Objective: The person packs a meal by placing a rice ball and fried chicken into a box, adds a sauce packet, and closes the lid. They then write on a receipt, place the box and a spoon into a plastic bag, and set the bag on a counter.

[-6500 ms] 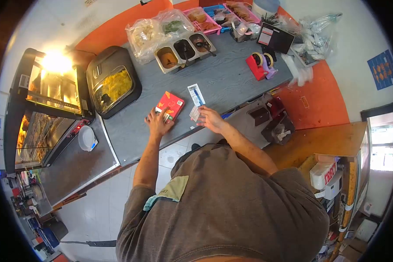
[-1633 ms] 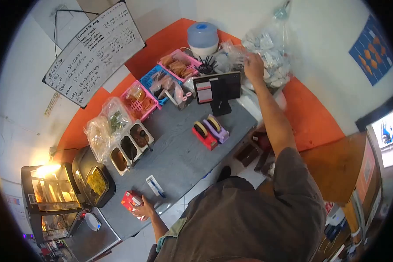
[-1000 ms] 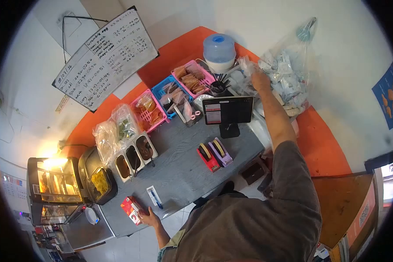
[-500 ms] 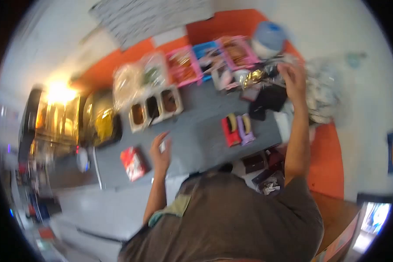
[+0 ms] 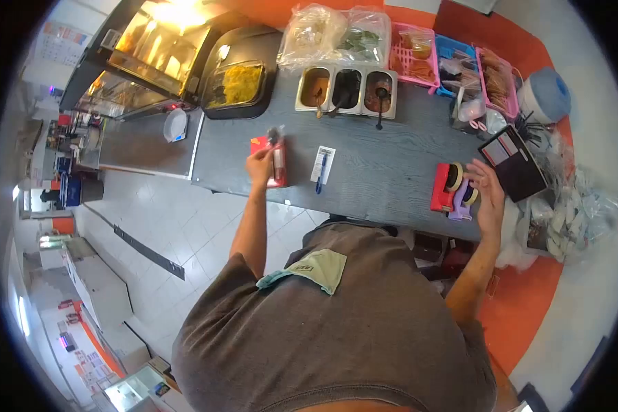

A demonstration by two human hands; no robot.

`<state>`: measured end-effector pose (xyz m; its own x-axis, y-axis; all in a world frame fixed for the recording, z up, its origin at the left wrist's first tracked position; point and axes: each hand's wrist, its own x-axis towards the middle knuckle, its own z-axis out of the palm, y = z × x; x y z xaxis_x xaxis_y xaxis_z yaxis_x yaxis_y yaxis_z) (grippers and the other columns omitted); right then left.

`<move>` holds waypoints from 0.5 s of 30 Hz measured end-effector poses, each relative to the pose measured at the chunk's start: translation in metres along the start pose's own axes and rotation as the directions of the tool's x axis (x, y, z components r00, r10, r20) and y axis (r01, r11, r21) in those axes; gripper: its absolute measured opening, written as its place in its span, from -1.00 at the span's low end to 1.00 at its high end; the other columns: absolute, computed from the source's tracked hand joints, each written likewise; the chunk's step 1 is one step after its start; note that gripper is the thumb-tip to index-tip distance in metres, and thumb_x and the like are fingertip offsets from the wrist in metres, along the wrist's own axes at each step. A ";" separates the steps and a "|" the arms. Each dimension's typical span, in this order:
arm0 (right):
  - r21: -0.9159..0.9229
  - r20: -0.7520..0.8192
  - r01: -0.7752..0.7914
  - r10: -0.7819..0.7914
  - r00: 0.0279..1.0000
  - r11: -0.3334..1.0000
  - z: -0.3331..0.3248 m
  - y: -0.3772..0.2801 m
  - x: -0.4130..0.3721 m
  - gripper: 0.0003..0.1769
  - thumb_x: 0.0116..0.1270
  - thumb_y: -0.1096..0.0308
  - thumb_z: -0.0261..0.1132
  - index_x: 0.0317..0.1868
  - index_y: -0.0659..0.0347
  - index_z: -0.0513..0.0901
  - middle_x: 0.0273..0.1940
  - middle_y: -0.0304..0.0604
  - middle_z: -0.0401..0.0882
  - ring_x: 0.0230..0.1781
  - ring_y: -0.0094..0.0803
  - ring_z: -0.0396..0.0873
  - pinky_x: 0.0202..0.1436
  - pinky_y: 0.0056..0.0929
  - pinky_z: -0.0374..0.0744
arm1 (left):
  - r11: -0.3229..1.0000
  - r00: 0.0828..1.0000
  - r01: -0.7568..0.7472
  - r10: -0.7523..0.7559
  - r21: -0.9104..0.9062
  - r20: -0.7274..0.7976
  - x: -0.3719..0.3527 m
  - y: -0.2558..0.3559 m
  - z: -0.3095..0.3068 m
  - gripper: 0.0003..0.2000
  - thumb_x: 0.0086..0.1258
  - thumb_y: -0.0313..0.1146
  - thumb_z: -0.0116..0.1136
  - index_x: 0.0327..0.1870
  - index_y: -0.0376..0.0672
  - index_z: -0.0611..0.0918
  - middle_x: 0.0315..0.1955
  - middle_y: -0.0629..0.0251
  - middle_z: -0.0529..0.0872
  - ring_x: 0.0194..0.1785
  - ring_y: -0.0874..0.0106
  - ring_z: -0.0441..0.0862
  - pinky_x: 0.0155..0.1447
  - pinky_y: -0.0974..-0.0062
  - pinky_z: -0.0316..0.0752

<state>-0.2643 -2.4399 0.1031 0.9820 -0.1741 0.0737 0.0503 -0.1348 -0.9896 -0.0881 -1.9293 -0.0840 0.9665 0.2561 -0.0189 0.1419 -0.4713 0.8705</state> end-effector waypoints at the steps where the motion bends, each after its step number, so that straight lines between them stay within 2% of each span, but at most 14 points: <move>1: -0.057 -0.087 -0.076 0.071 0.994 0.995 -0.014 0.013 -0.010 -0.46 0.43 0.03 0.11 0.21 0.28 0.44 0.09 -0.01 0.52 0.04 -0.36 0.52 0.18 -0.42 0.40 | 0.987 0.998 0.046 -0.041 0.155 -0.037 0.005 -0.013 -0.008 -0.77 0.20 -0.33 0.29 -0.24 -0.31 0.71 -0.43 0.17 0.74 -0.35 0.45 0.66 -0.19 0.52 0.52; 2: -0.108 -0.185 -0.164 0.143 0.972 0.981 -0.020 0.025 -0.023 -0.50 0.41 0.09 0.16 0.19 0.28 0.46 0.08 -0.03 0.53 0.03 -0.35 0.52 0.16 -0.42 0.41 | 0.975 0.997 0.060 -0.049 0.213 -0.054 0.006 -0.020 -0.012 -0.75 0.18 -0.27 0.30 -0.28 -0.31 0.70 -0.42 0.15 0.73 -0.33 0.40 0.67 -0.18 0.47 0.52; 3: -0.114 -0.224 -0.179 0.151 0.963 0.977 -0.024 0.038 -0.036 -0.50 0.41 0.09 0.16 0.19 0.28 0.46 0.08 -0.03 0.53 0.03 -0.35 0.52 0.16 -0.42 0.41 | 0.962 0.997 0.065 -0.050 0.266 -0.063 0.005 -0.023 -0.012 -0.72 0.16 -0.22 0.31 -0.32 -0.31 0.70 -0.42 0.12 0.73 -0.31 0.34 0.67 -0.18 0.42 0.53; 5: -0.156 -0.451 -0.253 0.159 0.878 0.955 -0.049 0.069 -0.065 -0.59 0.36 0.20 0.23 0.09 0.30 0.53 0.00 -0.06 0.58 0.01 -0.36 0.53 0.12 -0.40 0.44 | 0.896 0.999 0.024 -0.010 0.443 -0.035 0.013 -0.033 -0.016 -0.54 0.17 0.02 0.22 -0.14 -0.23 0.60 -0.18 0.09 0.67 -0.10 0.23 0.62 0.00 0.34 0.48; 6: -0.188 -0.543 -0.274 0.132 0.829 0.943 -0.055 0.080 -0.072 -0.62 0.35 0.22 0.24 0.05 0.31 0.56 -0.03 -0.04 0.59 0.00 -0.34 0.54 0.12 -0.40 0.45 | 0.333 0.918 -0.237 0.385 0.913 0.098 0.040 -0.111 -0.020 -0.46 0.16 0.06 0.22 0.01 -0.20 0.54 -0.01 0.14 0.60 0.00 0.21 0.56 0.08 0.37 0.44; 7: -0.224 -0.728 -0.371 0.098 0.678 0.901 -0.088 0.082 -0.120 -0.65 0.33 0.24 0.25 0.01 0.32 0.58 -0.06 -0.03 0.61 -0.01 -0.32 0.55 0.11 -0.39 0.45 | 0.360 0.842 -0.477 0.449 0.802 0.300 0.030 -0.075 0.003 -0.46 0.16 0.06 0.22 0.01 -0.20 0.54 -0.01 0.14 0.60 0.00 0.21 0.56 0.08 0.37 0.44; 8: -0.179 -0.854 -0.427 0.076 0.514 0.886 -0.104 0.095 -0.136 -0.68 0.31 0.27 0.26 -0.04 0.34 0.59 -0.08 0.01 0.62 -0.01 -0.27 0.56 0.10 -0.37 0.46 | 0.682 0.831 -0.085 0.451 0.726 -0.326 0.007 -0.019 0.020 -0.43 0.25 0.18 0.12 0.04 -0.15 0.56 -0.14 0.19 0.64 0.00 0.14 0.54 0.11 0.21 0.43; 9: -0.232 -0.931 -0.407 -0.080 0.357 0.884 -0.130 0.125 -0.160 -0.67 0.29 0.27 0.26 -0.05 0.35 0.59 -0.07 0.03 0.62 -0.01 -0.21 0.56 0.11 -0.36 0.45 | 0.726 0.866 -0.135 0.417 0.674 -0.276 -0.003 0.008 0.023 -0.41 0.24 0.18 0.13 0.08 -0.16 0.53 -0.02 0.12 0.58 0.01 0.10 0.53 0.08 0.17 0.44; 10: -0.157 -0.986 -0.460 -0.115 0.119 0.874 -0.149 0.140 -0.178 -0.64 0.28 0.25 0.25 -0.04 0.36 0.59 -0.10 0.01 0.63 -0.02 -0.21 0.56 0.10 -0.33 0.45 | 0.704 0.787 -0.256 0.550 0.662 -0.280 -0.008 0.019 0.031 -0.39 0.21 0.18 0.17 0.08 -0.17 0.52 0.00 0.08 0.55 0.02 0.09 0.53 0.07 0.14 0.44; 11: -0.149 -0.989 -0.474 -0.133 0.067 0.868 -0.183 0.188 -0.217 -0.64 0.28 0.25 0.25 -0.04 0.36 0.59 -0.10 0.01 0.63 -0.02 -0.21 0.56 0.10 -0.33 0.45 | 0.727 0.819 -0.247 0.510 0.641 -0.262 -0.013 0.030 0.039 -0.38 0.21 0.17 0.18 0.09 -0.19 0.50 -0.01 0.05 0.54 0.01 0.08 0.52 0.06 0.13 0.44; 13: 0.004 -0.972 -0.520 -0.120 -0.204 0.854 -0.241 0.289 -0.272 -0.69 0.34 0.24 0.17 -0.04 0.29 0.59 -0.19 -0.10 0.61 -0.17 -0.31 0.56 -0.12 -0.38 0.53 | 0.749 0.844 -0.239 0.475 0.618 -0.249 -0.026 0.056 0.063 -0.37 0.21 0.15 0.20 0.11 -0.20 0.49 -0.02 0.02 0.53 0.01 0.08 0.52 0.05 0.12 0.44; 14: 0.009 -0.969 -0.508 -0.118 -0.216 0.861 -0.254 0.300 -0.284 -0.69 0.34 0.24 0.17 -0.04 0.29 0.59 -0.19 -0.10 0.61 -0.17 -0.31 0.56 -0.12 -0.38 0.53 | 0.792 0.872 -0.292 0.451 0.535 -0.191 -0.033 0.065 0.073 -0.41 0.25 0.06 0.19 0.12 -0.25 0.46 -0.05 0.02 0.53 0.00 0.08 0.50 0.04 0.14 0.43; 15: 0.170 -0.982 -0.487 0.110 -0.151 0.857 -0.263 0.305 -0.293 -0.72 0.32 0.28 0.16 -0.07 0.27 0.61 -0.25 -0.12 0.61 -0.25 -0.30 0.56 -0.20 -0.38 0.53 | 0.830 0.895 -0.332 0.427 0.449 -0.126 -0.040 0.076 0.078 -0.45 0.30 -0.03 0.19 0.13 -0.30 0.44 -0.09 0.01 0.53 0.00 0.08 0.49 0.03 0.17 0.42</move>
<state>-0.5850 -2.6866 -0.1874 -0.3215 -0.9469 0.0019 -0.4039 0.1353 -0.9047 -0.0992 -2.0418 -0.0552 0.8990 0.1346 0.4168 -0.1074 -0.8548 0.5077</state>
